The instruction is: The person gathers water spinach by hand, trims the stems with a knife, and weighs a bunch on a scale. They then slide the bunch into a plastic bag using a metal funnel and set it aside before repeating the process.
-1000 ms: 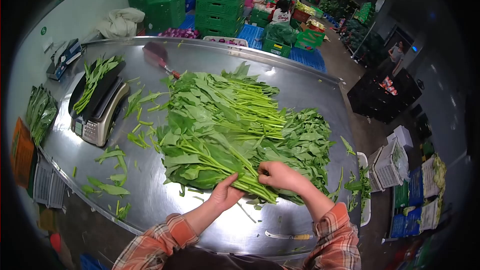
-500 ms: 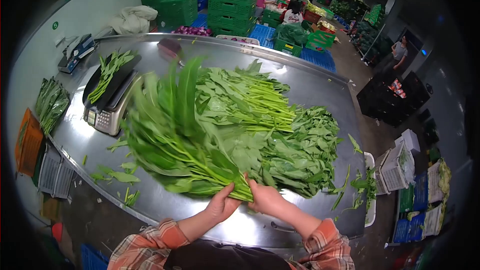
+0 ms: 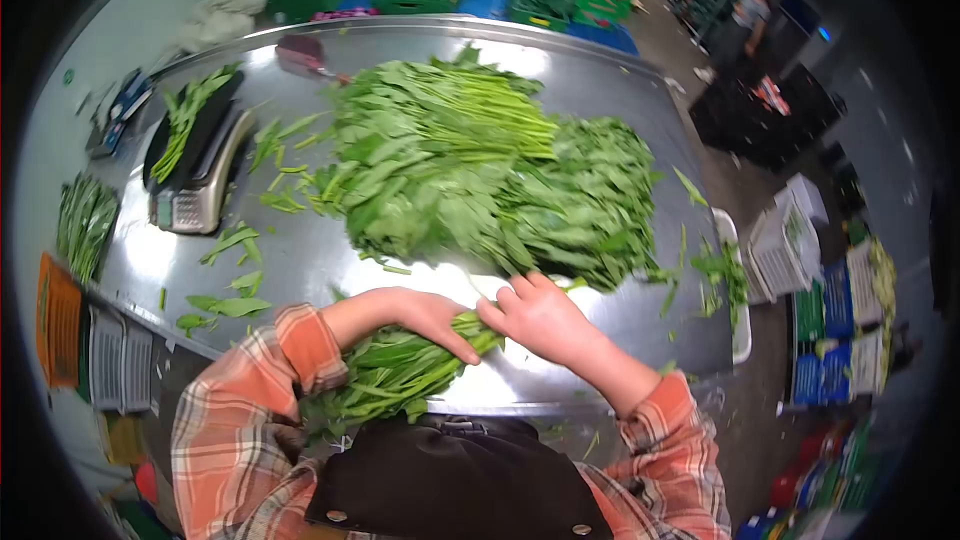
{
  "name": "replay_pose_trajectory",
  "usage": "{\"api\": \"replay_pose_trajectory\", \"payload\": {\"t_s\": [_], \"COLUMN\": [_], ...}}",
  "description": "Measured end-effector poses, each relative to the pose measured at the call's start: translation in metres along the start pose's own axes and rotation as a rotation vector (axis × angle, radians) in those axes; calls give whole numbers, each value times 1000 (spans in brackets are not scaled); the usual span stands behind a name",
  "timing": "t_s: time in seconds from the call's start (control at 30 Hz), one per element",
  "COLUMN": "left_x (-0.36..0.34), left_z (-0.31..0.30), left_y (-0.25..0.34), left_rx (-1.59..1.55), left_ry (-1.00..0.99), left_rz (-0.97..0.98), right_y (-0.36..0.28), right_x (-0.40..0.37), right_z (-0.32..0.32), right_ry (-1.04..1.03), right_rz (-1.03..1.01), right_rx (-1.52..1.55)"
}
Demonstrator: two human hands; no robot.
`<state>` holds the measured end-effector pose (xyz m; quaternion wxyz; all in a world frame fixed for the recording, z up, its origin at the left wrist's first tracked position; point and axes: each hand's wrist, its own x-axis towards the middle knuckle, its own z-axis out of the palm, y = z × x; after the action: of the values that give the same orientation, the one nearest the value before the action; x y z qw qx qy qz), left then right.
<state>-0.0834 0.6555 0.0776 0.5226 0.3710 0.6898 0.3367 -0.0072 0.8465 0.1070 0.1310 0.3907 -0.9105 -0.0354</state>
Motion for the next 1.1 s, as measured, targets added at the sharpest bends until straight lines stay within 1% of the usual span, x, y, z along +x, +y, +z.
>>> {"api": "replay_pose_trajectory", "payload": {"t_s": [0.03,0.07,0.1,0.17,0.2,0.23,0.27,0.3,0.33,0.37,0.4,0.43,0.47,0.53,0.57,0.63,0.7,0.73,0.77,0.8,0.83,0.87,0.9,0.93,0.97,1.0,1.03,1.07,1.1], "left_x": [3,5,6,3,-2,-12,-23,-27,-38,-50,-61,-76,-90,-122,-137,-160,-177,-185,-186,-190,-193,-197,-201,-206,-208,-211,-214,-217,-219], "left_z": [13,26,36,48,42,30,18,11,1,-3,-10,-15,-20,-33,-35,-43,-43,-42,-39,-36,-35,-38,-42,-47,-54,-55,-57,-59,-60], "left_y": [-7,-13,-12,-6,0,12,17,0,-1,9,11,11,11,8,2,-21,-73,-100,-130,-143,-156,-167,-175,-181,-183,-180,-181,-186,-186], "left_rx": [-397,-797,-786,-768,-652,-494,-341,-315,-163,45,187,323,343,393,268,11,-198,-240,-309,-499,-688,-806,-922,-1036,-1086,-1141,-1200,-1231,-1202], "left_ry": [-82,-160,-109,16,66,158,290,414,536,696,755,831,852,905,901,870,863,824,842,841,826,774,713,646,600,554,508,472,481], "left_rz": [-12,-47,-46,-30,14,-15,-75,-94,-160,-152,-192,-250,-256,-285,-327,-360,-407,-368,-367,-331,-291,-248,-205,-164,-101,-47,3,-4,-26], "right_y": [0,7,11,12,12,18,22,25,25,21,17,13,12,11,9,-7,-23,-32,-49,-64,-78,-93,-105,-115,-123,-128,-133,-135,-136], "right_x": [-1,-5,-10,-31,-45,-69,-102,-135,-167,-195,-214,-225,-229,-229,-225,-205,-183,-157,-129,-94,-64,-43,-9,33,67,103,135,163,187], "right_z": [-8,-8,-9,-29,-37,-36,-21,-1,19,44,62,69,78,86,84,93,98,93,88,77,80,104,114,106,112,106,103,101,95], "right_ry": [-147,-66,18,141,200,193,117,-63,-241,-332,-415,-416,-413,-371,-345,-304,-278,-274,-273,-249,-195,-43,34,76,119,104,79,23,0], "right_rz": [37,54,64,153,191,364,522,663,804,837,851,789,704,686,724,826,966,1042,1123,1129,1076,909,812,786,724,689,652,605,577], "right_rx": [23,81,136,119,111,221,222,268,319,375,432,482,532,527,578,659,702,766,828,868,919,834,749,787,744,728,776,705,652]}}
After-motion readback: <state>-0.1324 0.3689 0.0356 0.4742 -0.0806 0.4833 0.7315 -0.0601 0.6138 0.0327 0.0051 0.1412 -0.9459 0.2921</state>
